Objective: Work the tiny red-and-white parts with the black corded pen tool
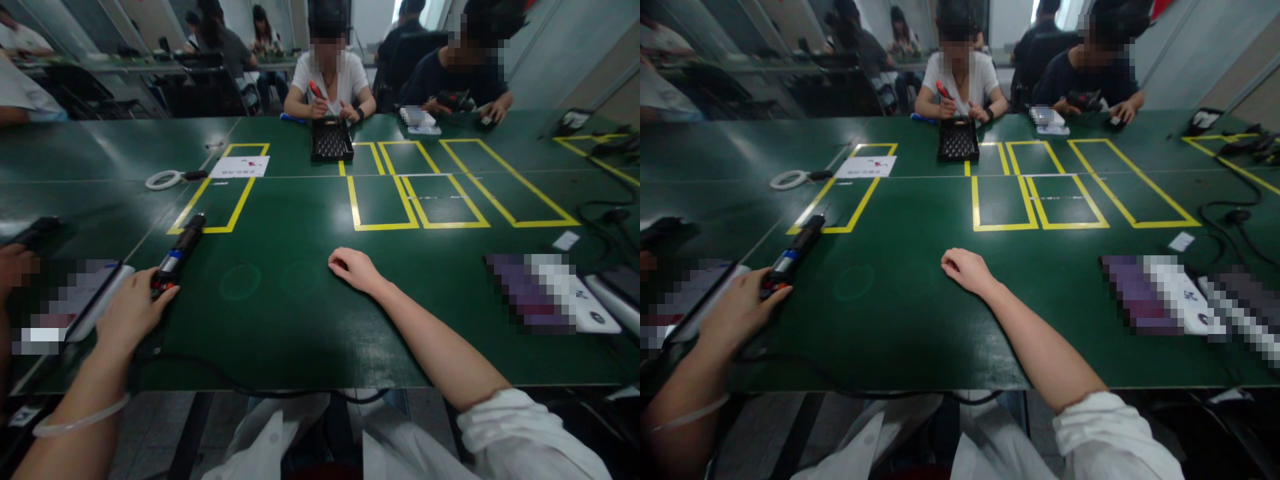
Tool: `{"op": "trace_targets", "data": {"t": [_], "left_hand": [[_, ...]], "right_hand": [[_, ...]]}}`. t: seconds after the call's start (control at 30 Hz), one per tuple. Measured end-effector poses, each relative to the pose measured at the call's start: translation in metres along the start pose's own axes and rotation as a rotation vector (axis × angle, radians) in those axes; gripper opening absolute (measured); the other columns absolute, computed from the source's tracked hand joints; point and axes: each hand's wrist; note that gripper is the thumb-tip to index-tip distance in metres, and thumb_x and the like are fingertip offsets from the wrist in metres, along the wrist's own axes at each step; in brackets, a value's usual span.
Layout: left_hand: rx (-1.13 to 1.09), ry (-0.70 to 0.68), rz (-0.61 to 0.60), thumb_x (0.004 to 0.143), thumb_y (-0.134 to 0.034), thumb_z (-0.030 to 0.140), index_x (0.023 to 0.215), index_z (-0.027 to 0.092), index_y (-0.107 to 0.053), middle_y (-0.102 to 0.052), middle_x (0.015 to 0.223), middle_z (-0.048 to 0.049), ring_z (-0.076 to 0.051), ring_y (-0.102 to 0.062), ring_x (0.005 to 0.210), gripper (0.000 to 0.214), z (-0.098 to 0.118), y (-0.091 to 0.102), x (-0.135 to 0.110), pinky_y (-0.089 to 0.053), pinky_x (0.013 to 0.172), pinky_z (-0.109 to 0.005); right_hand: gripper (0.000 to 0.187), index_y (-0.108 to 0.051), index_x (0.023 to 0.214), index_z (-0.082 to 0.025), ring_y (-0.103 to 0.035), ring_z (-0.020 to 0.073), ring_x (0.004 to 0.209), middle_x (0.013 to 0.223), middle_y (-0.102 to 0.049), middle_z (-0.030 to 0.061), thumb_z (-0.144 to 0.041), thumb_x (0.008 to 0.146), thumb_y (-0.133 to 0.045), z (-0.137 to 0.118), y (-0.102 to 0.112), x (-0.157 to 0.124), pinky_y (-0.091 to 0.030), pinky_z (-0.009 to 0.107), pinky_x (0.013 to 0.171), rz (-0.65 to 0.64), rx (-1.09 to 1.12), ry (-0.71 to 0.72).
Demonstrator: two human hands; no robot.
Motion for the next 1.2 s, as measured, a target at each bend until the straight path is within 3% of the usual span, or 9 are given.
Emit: {"op": "trace_targets", "data": {"t": [0.23, 0.47, 0.57, 0.63, 0.73, 0.87, 0.97, 1.07, 1.2], "left_hand": [[0.25, 0.087, 0.185, 0.092, -0.024, 0.055, 0.121, 0.016, -0.055, -0.06, 0.118, -0.0162, -0.034, -0.056, 0.105, 0.058, 0.028, 0.013, -0.023, -0.048, 0.078, -0.04], [0.247, 0.16, 0.022, 0.094, -0.011, 0.053, 0.113, 0.019, -0.06, -0.065, 0.105, -0.0129, -0.031, -0.062, 0.089, 0.063, 0.025, 0.02, -0.01, -0.046, 0.066, -0.038], [0.151, 0.2, 0.044, 0.094, -0.014, 0.057, 0.119, 0.02, -0.058, -0.067, 0.103, -0.0125, -0.031, -0.063, 0.086, 0.063, 0.039, 0.034, -0.008, -0.045, 0.066, -0.036], [0.011, 0.149, 0.082, 0.094, -0.022, 0.059, 0.122, 0.019, -0.056, -0.068, 0.1, -0.0118, -0.029, -0.064, 0.085, 0.06, 0.059, 0.041, -0.007, -0.045, 0.068, -0.035], [-0.355, -0.089, 0.103, 0.094, -0.037, 0.05, 0.12, 0.018, -0.056, -0.069, 0.101, -0.0081, -0.022, -0.064, 0.087, 0.046, 0.101, 0.047, -0.005, -0.046, 0.079, -0.031], [-0.73, -0.395, -0.072, 0.093, -0.043, 0.047, 0.113, 0.019, -0.062, -0.069, 0.093, -0.005, -0.019, -0.064, 0.085, 0.04, 0.171, 0.046, -0.001, -0.046, 0.08, -0.029], [-0.929, -0.541, -0.239, 0.093, -0.045, 0.046, 0.123, 0.019, -0.058, -0.066, 0.086, -0.003, -0.017, -0.062, 0.08, 0.042, 0.22, 0.044, 0.0, -0.047, 0.077, -0.03], [-1.129, -0.612, -0.406, 0.091, -0.051, 0.042, 0.137, 0.018, -0.046, -0.061, 0.082, -0.0008, -0.015, -0.059, 0.075, 0.052, 0.251, 0.039, 0.003, -0.047, 0.073, -0.029], [-1.283, -0.547, -0.572, 0.088, -0.056, 0.04, 0.141, 0.014, -0.042, -0.057, 0.072, 0.002, -0.013, -0.055, 0.069, 0.061, 0.265, 0.028, 0.007, -0.045, 0.07, -0.027]], "right_hand": [[0.009, -0.06, 0.087, -0.019, -0.054, 0.0134, 0.075, 0.08, -0.059, 0.0007, -0.02, 0.092, -0.053, -0.001, 0.001, 0.0, -0.036, 0.024, 0.068, -0.005, -0.006, -0.008], [0.009, -0.06, 0.087, -0.019, -0.053, 0.0131, 0.074, 0.08, -0.059, 0.0005, -0.02, 0.092, -0.053, -0.003, 0.002, 0.0, -0.036, 0.024, 0.068, 0.002, -0.007, -0.011], [0.009, -0.06, 0.086, -0.019, -0.053, 0.0131, 0.074, 0.08, -0.059, 0.0008, -0.021, 0.092, -0.053, -0.004, 0.002, 0.0, -0.036, 0.024, 0.068, 0.002, -0.004, -0.012], [0.01, -0.06, 0.087, -0.019, -0.053, 0.0129, 0.073, 0.079, -0.06, 0.0008, -0.021, 0.092, -0.053, -0.003, 0.001, 0.0, -0.035, 0.023, 0.067, 0.005, 0.0, -0.01], [0.01, -0.061, 0.085, -0.018, -0.053, 0.0124, 0.072, 0.079, -0.06, 0.0007, -0.021, 0.091, -0.053, -0.001, -0.001, 0.0, -0.035, 0.023, 0.066, 0.017, 0.022, -0.016], [0.012, -0.063, 0.087, -0.018, -0.051, 0.0112, 0.066, 0.075, -0.061, -0.0001, -0.015, 0.085, -0.052, 0.001, -0.001, 0.0, -0.036, 0.023, 0.064, 0.033, 0.17, -0.084], [0.013, -0.061, 0.094, -0.017, -0.052, 0.0106, 0.062, 0.072, -0.061, -0.0013, -0.019, 0.084, -0.053, 0.0, 0.0, 0.002, -0.04, 0.023, 0.063, 0.043, 0.478, -0.156], [0.021, -0.057, 0.101, -0.017, -0.057, 0.0114, 0.064, 0.072, -0.063, -0.0015, -0.03, 0.085, -0.059, -0.002, 0.001, 0.004, -0.046, 0.025, 0.064, -0.006, 0.789, -0.175], [0.029, -0.057, 0.099, -0.018, -0.058, 0.0111, 0.066, 0.075, -0.065, -0.0011, -0.038, 0.081, -0.069, -0.005, 0.005, 0.005, -0.048, 0.025, 0.064, -0.051, 0.936, -0.185]]}}
Point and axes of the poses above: each hand's wrist, its own x-axis towards the middle knuckle, its own y-axis out of the back of the hand, z = x × y
